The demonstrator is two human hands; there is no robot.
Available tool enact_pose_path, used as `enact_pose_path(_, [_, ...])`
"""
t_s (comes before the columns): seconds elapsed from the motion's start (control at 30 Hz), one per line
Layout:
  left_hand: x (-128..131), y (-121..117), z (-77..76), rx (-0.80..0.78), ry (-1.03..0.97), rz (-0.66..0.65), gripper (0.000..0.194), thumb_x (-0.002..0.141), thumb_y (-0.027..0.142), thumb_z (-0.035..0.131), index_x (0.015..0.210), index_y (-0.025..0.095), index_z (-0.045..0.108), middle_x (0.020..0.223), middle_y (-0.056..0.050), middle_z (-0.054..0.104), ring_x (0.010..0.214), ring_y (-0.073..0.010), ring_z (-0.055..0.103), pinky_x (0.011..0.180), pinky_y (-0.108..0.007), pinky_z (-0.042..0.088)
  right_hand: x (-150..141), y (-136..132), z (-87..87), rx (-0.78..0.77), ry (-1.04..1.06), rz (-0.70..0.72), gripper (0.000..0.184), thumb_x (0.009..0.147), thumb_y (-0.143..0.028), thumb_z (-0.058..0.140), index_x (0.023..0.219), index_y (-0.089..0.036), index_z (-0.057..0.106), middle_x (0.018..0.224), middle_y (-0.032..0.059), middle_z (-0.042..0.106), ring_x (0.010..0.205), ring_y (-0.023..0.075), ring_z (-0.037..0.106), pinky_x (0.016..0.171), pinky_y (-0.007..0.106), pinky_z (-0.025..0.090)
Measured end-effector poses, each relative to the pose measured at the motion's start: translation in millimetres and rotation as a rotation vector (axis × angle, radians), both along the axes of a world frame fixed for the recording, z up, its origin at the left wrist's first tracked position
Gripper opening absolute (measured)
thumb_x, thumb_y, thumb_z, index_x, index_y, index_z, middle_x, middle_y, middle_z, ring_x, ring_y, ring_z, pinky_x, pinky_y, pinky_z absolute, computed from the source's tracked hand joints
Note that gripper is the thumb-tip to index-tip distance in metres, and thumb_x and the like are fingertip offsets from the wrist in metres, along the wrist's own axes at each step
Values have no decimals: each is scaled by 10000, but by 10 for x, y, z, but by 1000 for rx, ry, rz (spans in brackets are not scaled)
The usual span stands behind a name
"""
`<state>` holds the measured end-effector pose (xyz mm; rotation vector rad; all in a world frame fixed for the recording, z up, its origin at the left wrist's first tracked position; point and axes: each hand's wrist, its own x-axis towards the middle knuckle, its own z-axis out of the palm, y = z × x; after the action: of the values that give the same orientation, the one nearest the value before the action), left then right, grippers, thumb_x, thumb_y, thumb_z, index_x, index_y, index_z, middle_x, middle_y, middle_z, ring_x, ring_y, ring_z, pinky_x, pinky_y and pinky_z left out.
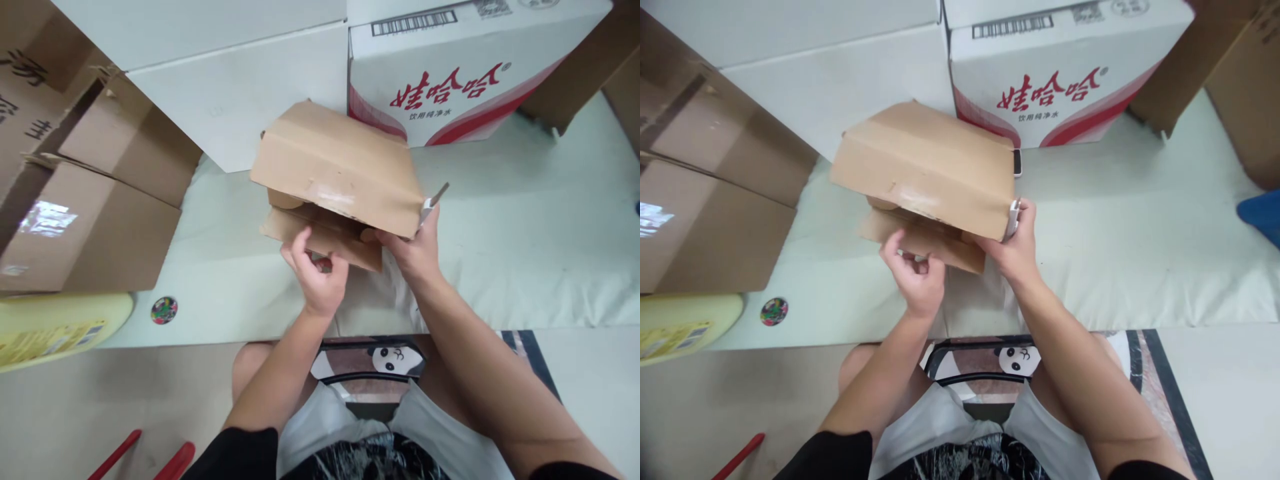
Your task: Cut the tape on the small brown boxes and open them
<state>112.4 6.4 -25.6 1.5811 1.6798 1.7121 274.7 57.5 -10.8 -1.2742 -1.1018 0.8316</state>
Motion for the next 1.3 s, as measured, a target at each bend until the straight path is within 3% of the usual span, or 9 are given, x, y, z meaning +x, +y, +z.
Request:
enact_pose_path(0.07, [113, -92, 16, 107, 100, -55, 407, 825, 109, 651, 1207, 218, 562, 1145, -54, 444, 579, -29, 406, 428, -154, 423, 29, 15, 1, -50, -17, -81, 742, 583, -560, 877, 1115, -277, 445, 1067, 18, 615, 941, 220, 619, 811, 394, 531])
enact_pose_path(0.23, [293, -208, 46, 245, 278, -195, 228, 767, -1, 572, 877, 199, 574, 1040, -71, 460, 1016, -198, 659, 707, -272, 631, 126, 63, 82, -181, -98, -199, 714, 527, -516, 866, 1066, -251, 480, 1046, 25, 651, 923, 227, 629, 813, 398, 520])
enact_pose_path(0.4, [86, -171, 187, 338, 211, -264, 223, 770, 15, 614, 827, 209, 519, 664, 72, 418, 505, -69, 413, 452, -173, 367, 179, 68, 134, -207, -172, -185, 491, 647, -445, 781, 1025, -236, 548, 1029, 41, 687, 953, 247, 653, 818, 410, 532])
enact_pose_path(0.57, [-439, 30, 351, 306, 120, 141, 189, 814, 43, 631, 828, 210, 543, 687, 70, 463, 541, -77, 421, 538, -214, 389, 176, 67, 119, -226, -212, -214, 317, 674, -362, 730, 914, -230, 570, 967, 24, 697, 917, 224, 641, 823, 397, 526])
enact_pose_path(0.73, [-954, 351, 36, -284, -10, 21, 443, 771, 218, 748, 1197, 249, 629, 1211, -104, 653, 1082, -234, 660, 874, -358, 579, 139, 110, 119, -302, -130, -217, 344, 744, -457, 697, 987, -225, 622, 1028, 32, 721, 952, 232, 658, 888, 436, 526])
enact_pose_path(0.83, [-1105, 446, -139, -263, -172, -244, 665, 760, 443, 837, 1346, 297, 558, 1481, -149, 572, 1379, -323, 578, 1106, -473, 528, 121, 139, 113, -333, -108, -237, 388, 740, -502, 702, 1006, -227, 637, 1063, 36, 728, 992, 252, 665, 924, 467, 522])
enact_pose_path(0.97, [-1058, 435, -96, -166, -117, -508, 904, 781, 609, 824, 1536, 312, 425, 1613, -157, 473, 1506, -361, 483, 1215, -493, 458, 80, 97, 135, -311, -179, -203, 408, 727, -544, 728, 955, -231, 601, 1021, 36, 715, 954, 247, 645, 888, 461, 537])
enact_pose_path(1.17, [-830, 483, -173, -132, -202, -191, 822, 736, 496, 914, 1379, 252, 465, 1301, -155, 677, 1214, -303, 695, 1152, -513, 526, -73, -33, 155, -288, -207, 18, 493, 692, -532, 764, 1010, -246, 518, 956, 17, 668, 818, 190, 590, 762, 360, 516])
enact_pose_path(1.3, [-767, 503, -262, -83, -151, -50, 641, 716, 466, 928, 1177, 246, 540, 1189, -141, 700, 1226, -306, 697, 1138, -526, 543, -109, -43, 138, -316, -269, -22, 504, 660, -495, 759, 1030, -247, 524, 959, 19, 659, 815, 197, 578, 771, 371, 486])
